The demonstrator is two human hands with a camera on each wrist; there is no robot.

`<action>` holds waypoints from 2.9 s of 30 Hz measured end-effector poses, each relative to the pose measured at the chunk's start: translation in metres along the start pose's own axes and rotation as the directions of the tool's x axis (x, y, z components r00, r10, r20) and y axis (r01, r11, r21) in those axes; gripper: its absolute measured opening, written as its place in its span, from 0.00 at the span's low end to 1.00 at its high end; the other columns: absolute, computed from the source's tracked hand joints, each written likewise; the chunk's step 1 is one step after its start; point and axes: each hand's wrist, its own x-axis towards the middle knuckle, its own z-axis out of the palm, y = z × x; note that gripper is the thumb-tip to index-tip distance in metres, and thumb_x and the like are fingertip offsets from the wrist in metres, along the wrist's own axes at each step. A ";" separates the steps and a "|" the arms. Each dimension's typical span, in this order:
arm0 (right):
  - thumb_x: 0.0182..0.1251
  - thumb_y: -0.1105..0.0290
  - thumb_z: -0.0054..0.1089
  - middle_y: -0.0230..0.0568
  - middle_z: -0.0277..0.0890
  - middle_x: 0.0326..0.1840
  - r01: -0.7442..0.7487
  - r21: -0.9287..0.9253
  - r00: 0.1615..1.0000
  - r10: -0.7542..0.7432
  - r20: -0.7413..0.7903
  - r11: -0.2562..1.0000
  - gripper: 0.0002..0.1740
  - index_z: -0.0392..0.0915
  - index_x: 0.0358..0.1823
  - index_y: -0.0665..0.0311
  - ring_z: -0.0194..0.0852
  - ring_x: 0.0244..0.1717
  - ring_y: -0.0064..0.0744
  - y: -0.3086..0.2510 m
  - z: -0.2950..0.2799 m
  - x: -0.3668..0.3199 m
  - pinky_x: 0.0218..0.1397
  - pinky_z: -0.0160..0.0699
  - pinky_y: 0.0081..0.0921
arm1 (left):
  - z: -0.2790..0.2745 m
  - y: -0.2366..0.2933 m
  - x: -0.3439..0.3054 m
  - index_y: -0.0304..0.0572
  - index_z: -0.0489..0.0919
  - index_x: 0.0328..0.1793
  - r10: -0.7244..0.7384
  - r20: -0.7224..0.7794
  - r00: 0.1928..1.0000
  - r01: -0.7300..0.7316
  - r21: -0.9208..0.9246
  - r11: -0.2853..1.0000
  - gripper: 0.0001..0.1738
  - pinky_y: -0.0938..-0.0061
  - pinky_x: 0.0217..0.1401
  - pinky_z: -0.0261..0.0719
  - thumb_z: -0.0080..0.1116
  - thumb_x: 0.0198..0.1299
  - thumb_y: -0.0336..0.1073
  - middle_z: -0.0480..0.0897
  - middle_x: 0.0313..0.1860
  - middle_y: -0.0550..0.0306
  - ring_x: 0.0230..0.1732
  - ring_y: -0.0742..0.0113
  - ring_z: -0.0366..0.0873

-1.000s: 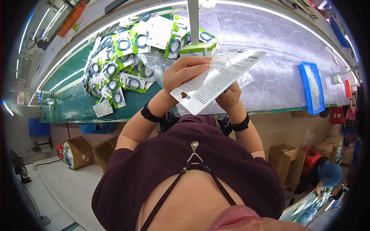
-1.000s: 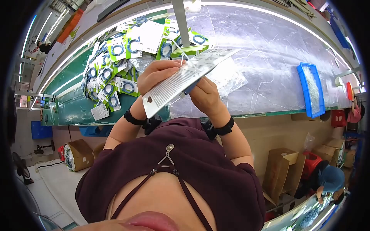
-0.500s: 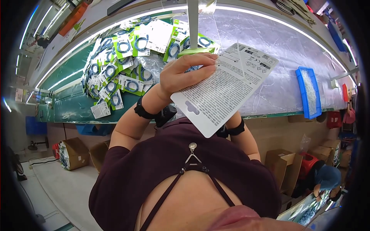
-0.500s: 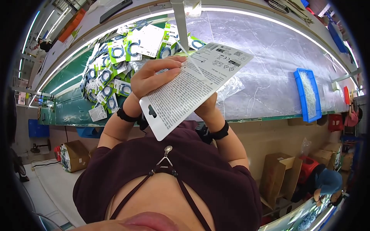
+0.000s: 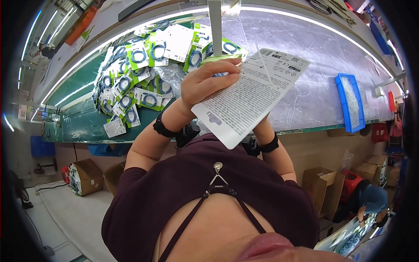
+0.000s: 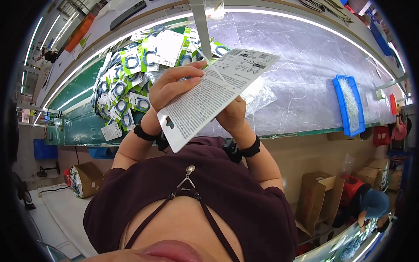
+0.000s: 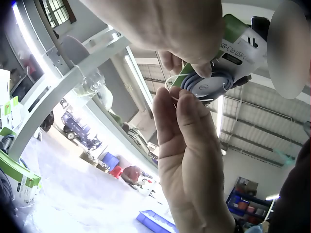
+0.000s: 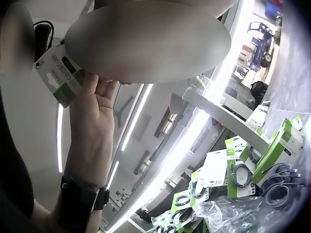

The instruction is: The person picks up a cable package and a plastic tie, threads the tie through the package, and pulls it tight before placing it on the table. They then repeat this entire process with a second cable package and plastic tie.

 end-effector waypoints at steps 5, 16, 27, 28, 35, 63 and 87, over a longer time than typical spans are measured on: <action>0.49 0.85 0.63 0.44 0.78 0.34 0.183 -0.051 0.983 -0.182 0.024 0.982 0.10 0.78 0.34 0.68 0.79 0.33 0.33 -0.030 -0.013 0.023 0.34 0.77 0.22 | 0.007 -0.001 -0.007 0.36 0.79 0.45 -0.144 -0.059 0.988 0.137 -0.102 0.985 0.17 0.69 0.48 0.82 0.66 0.46 0.27 0.80 0.43 0.46 0.47 0.53 0.82; 0.54 0.87 0.60 0.38 0.73 0.27 0.088 -0.129 0.985 -0.106 -0.136 0.988 0.08 0.77 0.34 0.70 0.73 0.25 0.23 -0.061 -0.015 0.055 0.27 0.72 0.19 | 0.022 -0.005 -0.042 0.35 0.78 0.46 -0.554 -0.126 0.823 0.555 -0.027 0.831 0.14 0.75 0.42 0.79 0.64 0.52 0.25 0.82 0.42 0.50 0.40 0.64 0.81; 0.51 0.83 0.64 0.38 0.71 0.26 0.223 -0.530 0.970 -0.241 0.035 0.818 0.10 0.79 0.36 0.66 0.71 0.21 0.31 -0.072 -0.017 0.062 0.22 0.69 0.24 | 0.032 -0.005 -0.031 0.36 0.78 0.49 -0.842 -0.122 0.526 0.563 -0.692 0.452 0.15 0.79 0.42 0.77 0.63 0.54 0.23 0.81 0.42 0.59 0.41 0.72 0.78; 0.50 0.83 0.64 0.38 0.71 0.26 0.224 -0.526 0.970 -0.241 0.036 0.821 0.10 0.79 0.36 0.66 0.71 0.21 0.32 -0.071 -0.017 0.062 0.22 0.68 0.25 | 0.031 -0.009 -0.038 0.36 0.78 0.49 -0.819 -0.136 0.557 0.581 -0.641 0.501 0.15 0.78 0.43 0.77 0.63 0.53 0.23 0.81 0.42 0.57 0.41 0.72 0.78; 0.50 0.83 0.63 0.39 0.71 0.27 0.205 -0.508 0.976 -0.213 0.043 0.836 0.10 0.78 0.36 0.66 0.72 0.23 0.35 -0.076 -0.016 0.060 0.24 0.70 0.27 | 0.025 -0.005 -0.035 0.34 0.78 0.47 -0.543 -0.157 0.825 0.531 -0.111 0.840 0.15 0.73 0.43 0.81 0.63 0.51 0.21 0.81 0.41 0.49 0.42 0.62 0.81; 0.46 0.88 0.59 0.42 0.74 0.35 0.139 -0.270 0.988 -0.154 -0.035 0.953 0.15 0.78 0.38 0.70 0.77 0.32 0.36 -0.065 -0.017 0.036 0.33 0.75 0.26 | 0.006 -0.004 -0.033 0.32 0.75 0.49 -0.098 0.027 0.995 0.096 0.059 0.994 0.20 0.63 0.51 0.80 0.63 0.47 0.20 0.77 0.47 0.39 0.50 0.44 0.79; 0.50 0.85 0.62 0.40 0.76 0.34 0.144 -0.289 0.987 -0.160 -0.031 0.946 0.12 0.80 0.38 0.67 0.75 0.31 0.30 -0.071 -0.016 0.044 0.31 0.73 0.22 | 0.022 0.009 -0.044 0.36 0.79 0.43 -0.590 -0.161 0.791 0.546 -0.248 0.800 0.13 0.75 0.42 0.80 0.64 0.50 0.24 0.81 0.39 0.53 0.42 0.62 0.81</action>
